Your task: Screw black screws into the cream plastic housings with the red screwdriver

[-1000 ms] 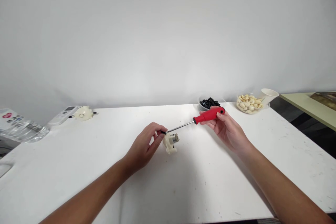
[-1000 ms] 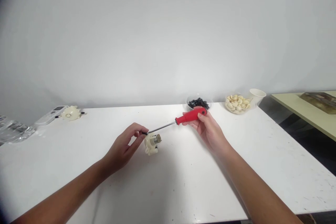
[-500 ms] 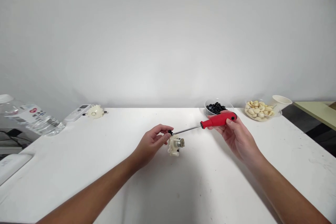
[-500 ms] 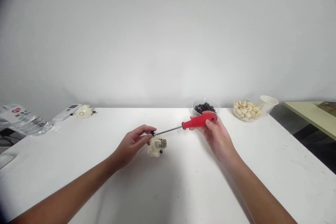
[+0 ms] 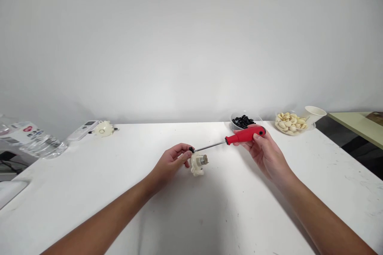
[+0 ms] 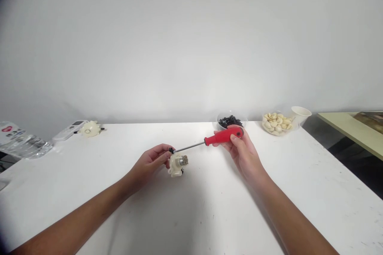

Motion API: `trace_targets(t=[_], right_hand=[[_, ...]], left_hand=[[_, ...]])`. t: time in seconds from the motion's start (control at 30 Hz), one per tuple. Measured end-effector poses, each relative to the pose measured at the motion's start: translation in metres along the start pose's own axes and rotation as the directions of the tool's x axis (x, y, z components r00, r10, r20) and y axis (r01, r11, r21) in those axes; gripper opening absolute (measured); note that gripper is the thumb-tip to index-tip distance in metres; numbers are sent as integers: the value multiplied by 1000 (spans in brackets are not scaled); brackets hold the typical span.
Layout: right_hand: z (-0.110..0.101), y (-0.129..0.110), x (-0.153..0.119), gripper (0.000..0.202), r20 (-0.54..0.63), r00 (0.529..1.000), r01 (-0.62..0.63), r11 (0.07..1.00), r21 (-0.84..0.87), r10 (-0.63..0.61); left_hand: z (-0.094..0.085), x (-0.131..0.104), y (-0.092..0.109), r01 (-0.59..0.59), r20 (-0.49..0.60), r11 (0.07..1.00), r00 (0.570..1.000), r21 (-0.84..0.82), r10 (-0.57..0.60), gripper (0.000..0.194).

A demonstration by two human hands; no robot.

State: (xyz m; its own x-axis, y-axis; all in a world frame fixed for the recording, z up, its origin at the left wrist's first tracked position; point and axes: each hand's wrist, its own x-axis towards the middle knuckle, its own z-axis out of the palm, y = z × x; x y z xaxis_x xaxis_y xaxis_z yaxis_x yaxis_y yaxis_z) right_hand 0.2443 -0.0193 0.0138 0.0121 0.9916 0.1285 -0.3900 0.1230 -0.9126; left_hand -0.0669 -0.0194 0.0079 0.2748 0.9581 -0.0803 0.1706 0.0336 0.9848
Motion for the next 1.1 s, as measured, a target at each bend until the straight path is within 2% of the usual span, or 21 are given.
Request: trace_targets(t=[0.37,0.5,0.67,0.73,0.83,0.9,1.03,1.1], right_hand=[[2,-1,0,30,39,998,46,994,-96,-43],[-4,-6,1,32,37,995,99,951,-294,-92],[-13,-7,1,35,10,989,129,817,-562,-149],[-15,-5,3,34,5,990,120,814,-568,-143],[-17,-4,5,26,48,994,109,881,-460,-98],[-18,-4,4,22,73,995,98,890,-445,-73],[-22,-2,4,42,-1,998,52,819,-571,-64],[-23,-1,5,43,-7,998,43,831,-554,-57]], left_hand=[[-1,1,-6,42,-83,998,996,48,-38,28],[-2,3,-6,48,-99,995,994,85,-40,31],[-3,3,-5,57,-83,996,995,67,-51,34],[-3,3,-7,51,-77,997,996,56,-46,34],[-2,2,-10,40,-92,998,995,57,-35,33],[-2,2,-10,40,-101,997,994,64,-33,32],[-2,2,-7,41,-92,995,995,91,-32,33],[-2,2,-6,43,-88,995,996,94,-35,34]])
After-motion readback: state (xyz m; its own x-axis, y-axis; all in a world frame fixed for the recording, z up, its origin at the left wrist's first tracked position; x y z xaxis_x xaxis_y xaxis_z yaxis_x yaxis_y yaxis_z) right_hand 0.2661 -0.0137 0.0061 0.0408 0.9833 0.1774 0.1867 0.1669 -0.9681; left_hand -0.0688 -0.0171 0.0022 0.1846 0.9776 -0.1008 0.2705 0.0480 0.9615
